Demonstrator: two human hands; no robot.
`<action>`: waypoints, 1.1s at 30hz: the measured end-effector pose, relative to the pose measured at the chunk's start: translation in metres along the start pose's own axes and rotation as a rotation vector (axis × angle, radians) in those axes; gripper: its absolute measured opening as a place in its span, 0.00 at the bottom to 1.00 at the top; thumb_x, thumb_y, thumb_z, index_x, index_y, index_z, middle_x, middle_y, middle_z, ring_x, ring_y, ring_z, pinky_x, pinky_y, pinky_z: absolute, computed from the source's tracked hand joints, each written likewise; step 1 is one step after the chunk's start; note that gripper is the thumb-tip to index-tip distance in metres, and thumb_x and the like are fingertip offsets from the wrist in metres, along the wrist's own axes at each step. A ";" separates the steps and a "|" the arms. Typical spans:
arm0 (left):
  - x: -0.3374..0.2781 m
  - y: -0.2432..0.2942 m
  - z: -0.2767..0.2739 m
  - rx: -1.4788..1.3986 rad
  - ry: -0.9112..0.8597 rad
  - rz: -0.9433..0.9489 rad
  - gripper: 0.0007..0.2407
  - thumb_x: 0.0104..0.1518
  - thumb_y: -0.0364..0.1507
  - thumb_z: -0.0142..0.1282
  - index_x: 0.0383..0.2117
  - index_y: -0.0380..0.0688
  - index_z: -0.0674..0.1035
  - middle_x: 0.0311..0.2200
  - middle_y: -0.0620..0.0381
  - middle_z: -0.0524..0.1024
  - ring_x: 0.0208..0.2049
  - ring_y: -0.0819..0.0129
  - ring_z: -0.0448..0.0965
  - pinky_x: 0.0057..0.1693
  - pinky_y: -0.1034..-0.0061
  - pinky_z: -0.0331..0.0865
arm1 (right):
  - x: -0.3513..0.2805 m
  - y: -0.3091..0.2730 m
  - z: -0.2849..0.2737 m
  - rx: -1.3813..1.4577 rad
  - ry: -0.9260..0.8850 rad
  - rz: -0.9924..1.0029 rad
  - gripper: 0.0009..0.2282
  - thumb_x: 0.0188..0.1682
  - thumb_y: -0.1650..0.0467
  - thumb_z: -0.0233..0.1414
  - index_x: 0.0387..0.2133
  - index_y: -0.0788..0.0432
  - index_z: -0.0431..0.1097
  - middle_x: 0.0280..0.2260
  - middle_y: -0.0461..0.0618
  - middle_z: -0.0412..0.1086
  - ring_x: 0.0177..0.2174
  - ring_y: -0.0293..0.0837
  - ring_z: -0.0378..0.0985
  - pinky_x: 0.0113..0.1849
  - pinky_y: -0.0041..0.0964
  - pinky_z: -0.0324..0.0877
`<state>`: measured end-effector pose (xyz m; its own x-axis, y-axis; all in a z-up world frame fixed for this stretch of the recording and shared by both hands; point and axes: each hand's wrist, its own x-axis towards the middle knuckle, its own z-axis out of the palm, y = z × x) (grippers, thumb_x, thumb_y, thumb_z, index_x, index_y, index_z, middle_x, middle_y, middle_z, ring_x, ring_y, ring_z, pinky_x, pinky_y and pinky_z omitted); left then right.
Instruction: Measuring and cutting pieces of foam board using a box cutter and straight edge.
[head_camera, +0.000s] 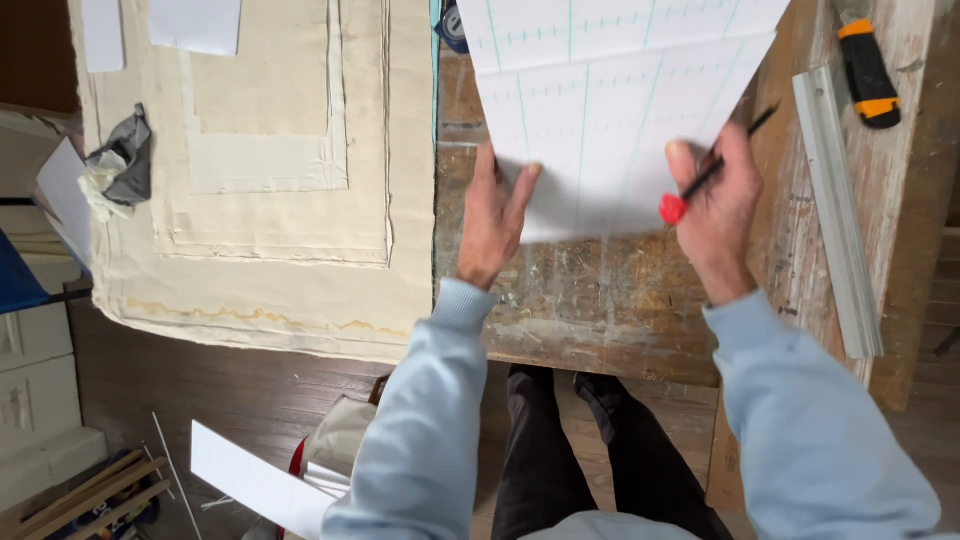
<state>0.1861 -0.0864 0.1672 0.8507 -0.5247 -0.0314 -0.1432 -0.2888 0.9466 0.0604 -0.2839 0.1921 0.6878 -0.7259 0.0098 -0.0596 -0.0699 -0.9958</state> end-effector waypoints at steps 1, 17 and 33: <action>-0.005 0.012 -0.008 -0.017 -0.052 -0.008 0.15 0.67 0.32 0.53 0.54 0.40 0.68 0.36 0.44 0.80 0.34 0.60 0.79 0.42 0.62 0.76 | -0.006 -0.017 -0.003 0.053 -0.038 -0.006 0.14 0.56 0.69 0.55 0.52 0.61 0.66 0.34 0.37 0.69 0.30 0.30 0.68 0.30 0.26 0.65; -0.076 -0.020 -0.044 -0.576 -0.212 -0.175 0.15 0.64 0.27 0.59 0.55 0.37 0.73 0.46 0.49 0.80 0.48 0.66 0.80 0.57 0.67 0.76 | -0.069 0.032 -0.045 -0.092 -0.160 0.076 0.10 0.57 0.72 0.58 0.48 0.66 0.72 0.33 0.41 0.67 0.33 0.31 0.65 0.36 0.27 0.63; 0.034 -0.032 -0.171 0.003 -1.046 -0.465 0.21 0.60 0.28 0.60 0.61 0.44 0.73 0.52 0.53 0.81 0.53 0.64 0.79 0.60 0.69 0.72 | -0.104 0.072 -0.080 0.660 0.367 0.425 0.14 0.63 0.69 0.50 0.60 0.58 0.67 0.59 0.48 0.70 0.56 0.42 0.74 0.56 0.37 0.74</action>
<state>0.3058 0.0420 0.1904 -0.0160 -0.7757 -0.6309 0.0728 -0.6302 0.7730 -0.0734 -0.2685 0.1265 0.4185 -0.7835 -0.4594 0.2518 0.5861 -0.7701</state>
